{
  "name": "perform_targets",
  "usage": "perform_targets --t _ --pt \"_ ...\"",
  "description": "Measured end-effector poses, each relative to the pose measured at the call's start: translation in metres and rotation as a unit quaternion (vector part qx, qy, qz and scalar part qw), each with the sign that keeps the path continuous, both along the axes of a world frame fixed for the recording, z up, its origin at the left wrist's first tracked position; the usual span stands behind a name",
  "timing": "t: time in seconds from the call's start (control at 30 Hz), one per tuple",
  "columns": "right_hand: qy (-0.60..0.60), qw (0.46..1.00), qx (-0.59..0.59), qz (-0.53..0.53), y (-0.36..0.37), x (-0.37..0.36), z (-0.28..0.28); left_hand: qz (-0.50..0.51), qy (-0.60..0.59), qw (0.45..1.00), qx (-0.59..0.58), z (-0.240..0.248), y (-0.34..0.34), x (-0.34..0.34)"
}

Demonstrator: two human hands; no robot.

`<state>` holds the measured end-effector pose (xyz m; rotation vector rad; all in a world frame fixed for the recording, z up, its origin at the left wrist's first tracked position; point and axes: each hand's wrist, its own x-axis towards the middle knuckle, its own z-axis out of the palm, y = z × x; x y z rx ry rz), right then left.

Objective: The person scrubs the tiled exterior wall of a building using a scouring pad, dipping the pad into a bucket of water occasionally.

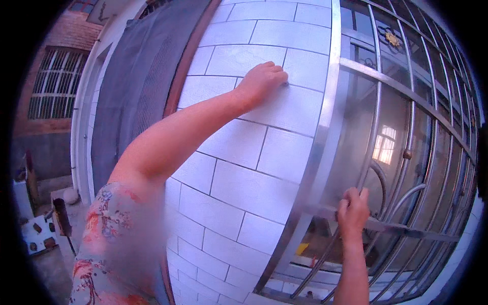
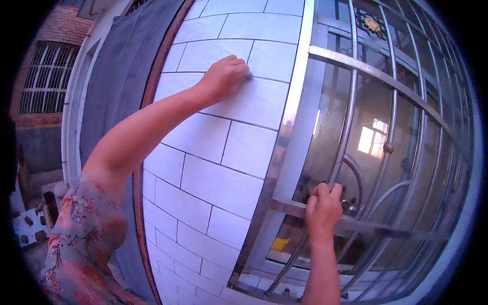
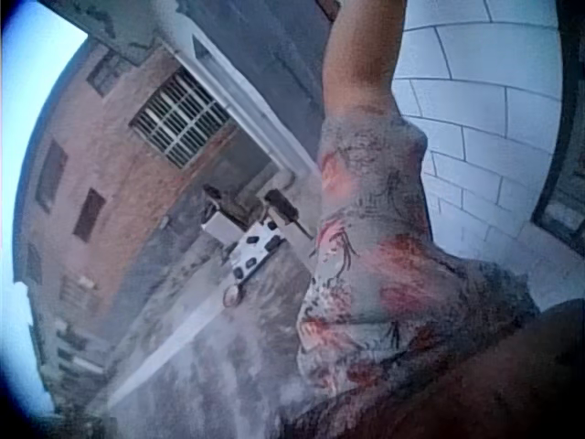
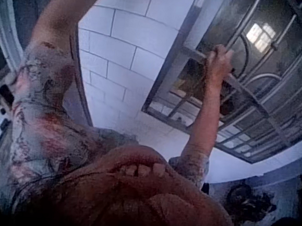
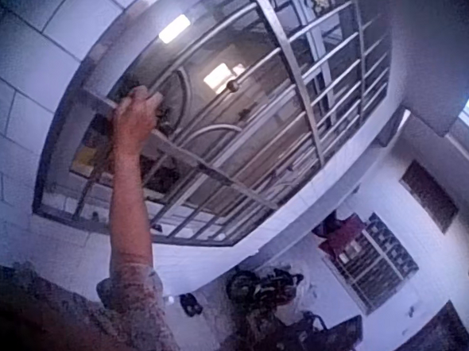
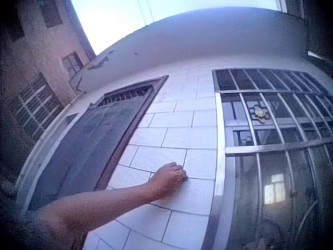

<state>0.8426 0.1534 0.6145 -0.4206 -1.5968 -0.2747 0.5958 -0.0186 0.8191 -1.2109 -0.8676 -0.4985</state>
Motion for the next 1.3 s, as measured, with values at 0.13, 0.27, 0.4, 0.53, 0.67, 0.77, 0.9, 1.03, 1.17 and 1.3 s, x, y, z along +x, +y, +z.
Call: perform_targets --t 0.13,0.27,0.4,0.53,0.67,0.77,0.9,1.03,1.17,1.3 --pt "-0.012 1.0 0.014 -0.021 -0.002 0.001 0.0 -0.016 0.002 1.0 0.004 0.003 0.001 -0.004" --pt "-0.019 1.0 0.011 -0.013 -0.004 0.0 0.002 -0.016 -0.046 0.998 0.044 0.029 0.007 -0.004" --pt "-0.021 1.0 0.018 -0.009 -0.007 -0.001 0.002 -0.02 -0.088 0.994 0.061 0.047 0.007 -0.004" --pt "-0.019 1.0 0.01 -0.016 -0.001 0.0 0.002 -0.041 -0.06 0.997 0.01 0.027 0.01 -0.004" --pt "-0.015 1.0 0.019 -0.016 -0.002 0.001 0.002 -0.047 0.043 0.998 0.003 0.008 0.003 -0.007" --pt "-0.018 1.0 0.017 -0.016 -0.001 0.002 0.001 -0.022 0.026 0.999 0.008 0.021 0.003 -0.007" --pt "-0.017 1.0 0.012 -0.008 0.001 0.003 -0.001 -0.025 -0.008 0.996 0.083 0.056 0.011 -0.002" --pt "-0.013 0.999 0.027 -0.014 -0.003 -0.002 0.001 -0.02 -0.039 0.991 0.126 0.084 0.013 -0.003" --pt "-0.015 1.0 0.021 0.0 0.0 0.003 0.001 -0.005 -0.063 0.991 0.121 0.09 0.007 -0.008" --pt "-0.011 1.0 0.025 -0.003 -0.006 0.001 0.002 -0.002 -0.156 0.979 0.131 0.097 -0.016 -0.034"
